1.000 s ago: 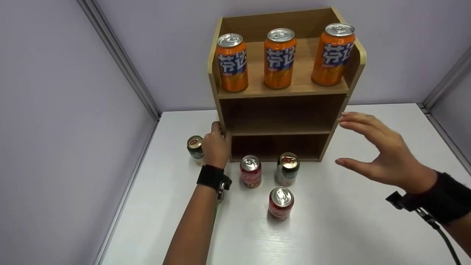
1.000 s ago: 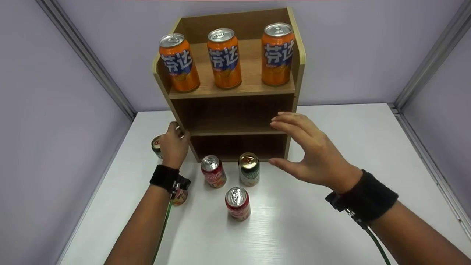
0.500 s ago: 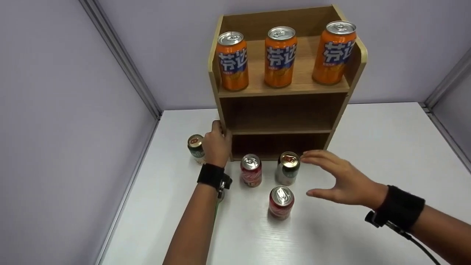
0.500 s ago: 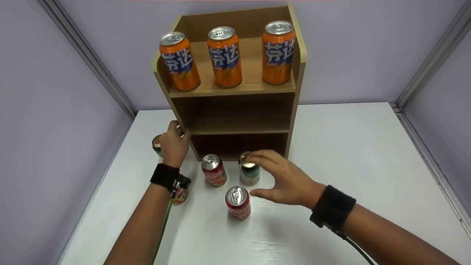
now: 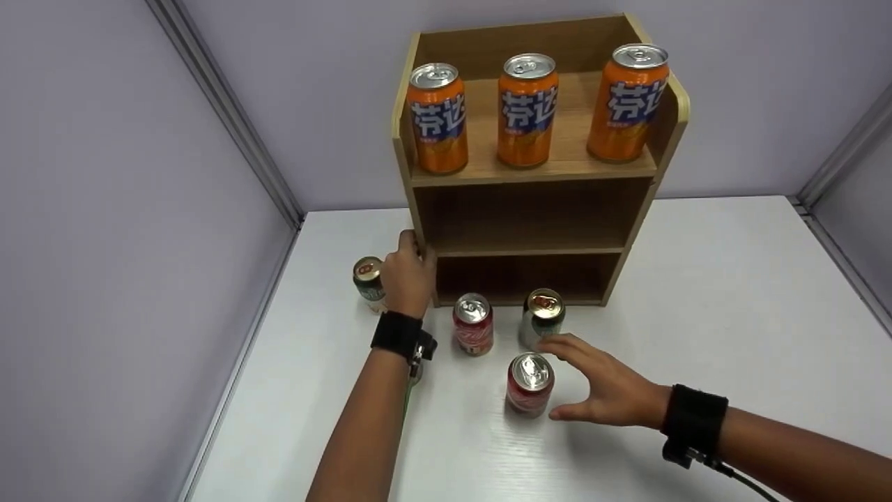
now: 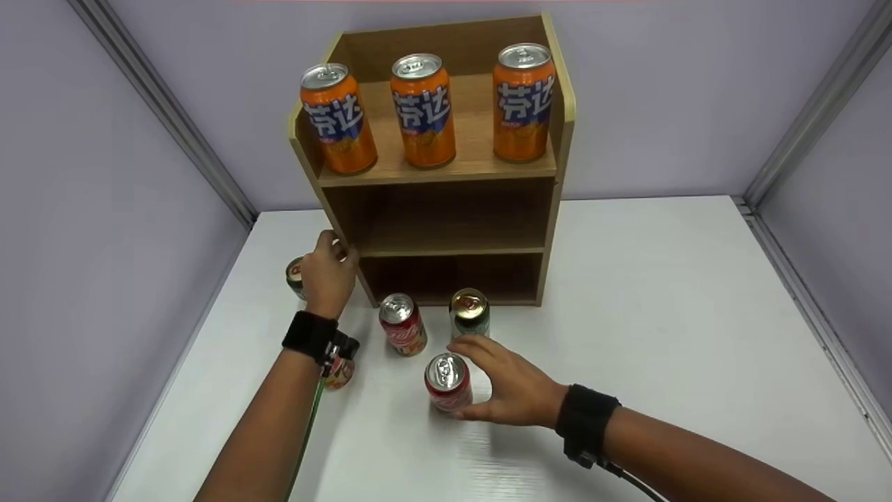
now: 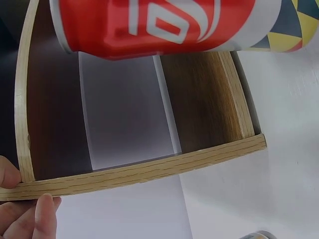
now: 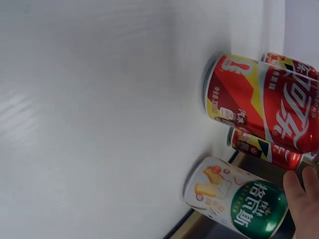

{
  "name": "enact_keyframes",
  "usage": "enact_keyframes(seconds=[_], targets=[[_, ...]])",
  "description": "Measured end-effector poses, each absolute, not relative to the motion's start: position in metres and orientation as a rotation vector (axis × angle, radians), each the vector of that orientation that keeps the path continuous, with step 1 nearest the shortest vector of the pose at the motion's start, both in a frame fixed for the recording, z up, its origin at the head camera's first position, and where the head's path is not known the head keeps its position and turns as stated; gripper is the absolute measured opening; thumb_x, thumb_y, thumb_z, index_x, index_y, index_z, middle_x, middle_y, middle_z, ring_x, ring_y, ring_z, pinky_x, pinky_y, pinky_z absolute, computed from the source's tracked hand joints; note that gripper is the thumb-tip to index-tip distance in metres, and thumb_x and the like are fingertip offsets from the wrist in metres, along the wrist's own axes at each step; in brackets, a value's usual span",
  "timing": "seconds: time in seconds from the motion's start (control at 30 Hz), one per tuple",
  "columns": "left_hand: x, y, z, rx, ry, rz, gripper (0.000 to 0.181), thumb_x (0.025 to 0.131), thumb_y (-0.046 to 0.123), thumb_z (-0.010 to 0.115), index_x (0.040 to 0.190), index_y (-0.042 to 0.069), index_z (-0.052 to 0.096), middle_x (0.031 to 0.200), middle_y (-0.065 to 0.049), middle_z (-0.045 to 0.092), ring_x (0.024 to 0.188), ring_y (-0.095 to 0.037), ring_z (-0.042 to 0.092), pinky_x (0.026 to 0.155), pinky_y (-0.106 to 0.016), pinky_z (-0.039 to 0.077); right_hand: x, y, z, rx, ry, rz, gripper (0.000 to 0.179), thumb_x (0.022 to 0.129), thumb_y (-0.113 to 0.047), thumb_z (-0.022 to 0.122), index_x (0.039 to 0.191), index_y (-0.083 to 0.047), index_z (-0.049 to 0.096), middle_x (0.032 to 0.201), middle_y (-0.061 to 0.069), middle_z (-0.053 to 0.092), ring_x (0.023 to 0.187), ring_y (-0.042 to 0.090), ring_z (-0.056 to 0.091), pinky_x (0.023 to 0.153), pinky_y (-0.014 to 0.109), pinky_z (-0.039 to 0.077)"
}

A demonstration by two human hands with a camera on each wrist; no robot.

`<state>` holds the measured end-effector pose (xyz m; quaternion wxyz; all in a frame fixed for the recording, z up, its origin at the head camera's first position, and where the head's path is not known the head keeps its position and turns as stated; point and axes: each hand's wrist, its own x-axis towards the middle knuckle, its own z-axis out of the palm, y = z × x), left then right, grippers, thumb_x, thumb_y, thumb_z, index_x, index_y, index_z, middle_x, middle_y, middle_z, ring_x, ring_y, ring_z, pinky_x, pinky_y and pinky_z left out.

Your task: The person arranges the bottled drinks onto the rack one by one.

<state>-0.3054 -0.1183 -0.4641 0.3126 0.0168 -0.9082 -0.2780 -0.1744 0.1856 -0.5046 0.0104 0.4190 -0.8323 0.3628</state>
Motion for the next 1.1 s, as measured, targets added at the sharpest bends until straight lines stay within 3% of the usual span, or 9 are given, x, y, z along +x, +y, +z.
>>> enact_keyframes(seconds=[0.17,0.5,1.1], targets=[[-0.305,-0.118,-0.465,0.047,-2.389,-0.727,0.024,0.088,0.016,0.07,0.106,0.002,0.063,0.08,-0.013,0.071,0.065,-0.027,0.067,0.057,-0.042,0.05,-0.176,0.179,-0.514,1.325,-2.552,1.199,0.088,0.076,-0.037,0.084,0.146,-0.008,0.038,0.139,0.009,0.045,0.123,0.023,0.049,0.095,0.039,0.045],[-0.306,-0.12,-0.465,0.018,-2.373,-0.724,0.023,0.087,0.016,0.07,0.103,0.002,0.062,0.078,-0.012,0.07,0.062,-0.027,0.067,0.054,-0.042,0.049,-0.178,0.167,-0.529,1.167,-2.642,1.182,0.088,0.069,-0.032,0.089,0.142,-0.01,0.044,0.14,0.001,0.047,0.125,0.018,0.049,0.098,0.043,0.042],[-0.305,-0.119,-0.467,0.019,-2.358,-0.717,0.022,0.087,0.019,0.07,0.101,0.003,0.061,0.074,-0.011,0.07,0.059,-0.027,0.066,0.051,-0.042,0.048,-0.183,0.152,-0.546,1.149,-2.559,1.222,0.077,0.068,-0.03,0.09,0.129,-0.01,0.047,0.123,-0.009,0.053,0.112,0.014,0.058,0.091,0.038,0.048]])
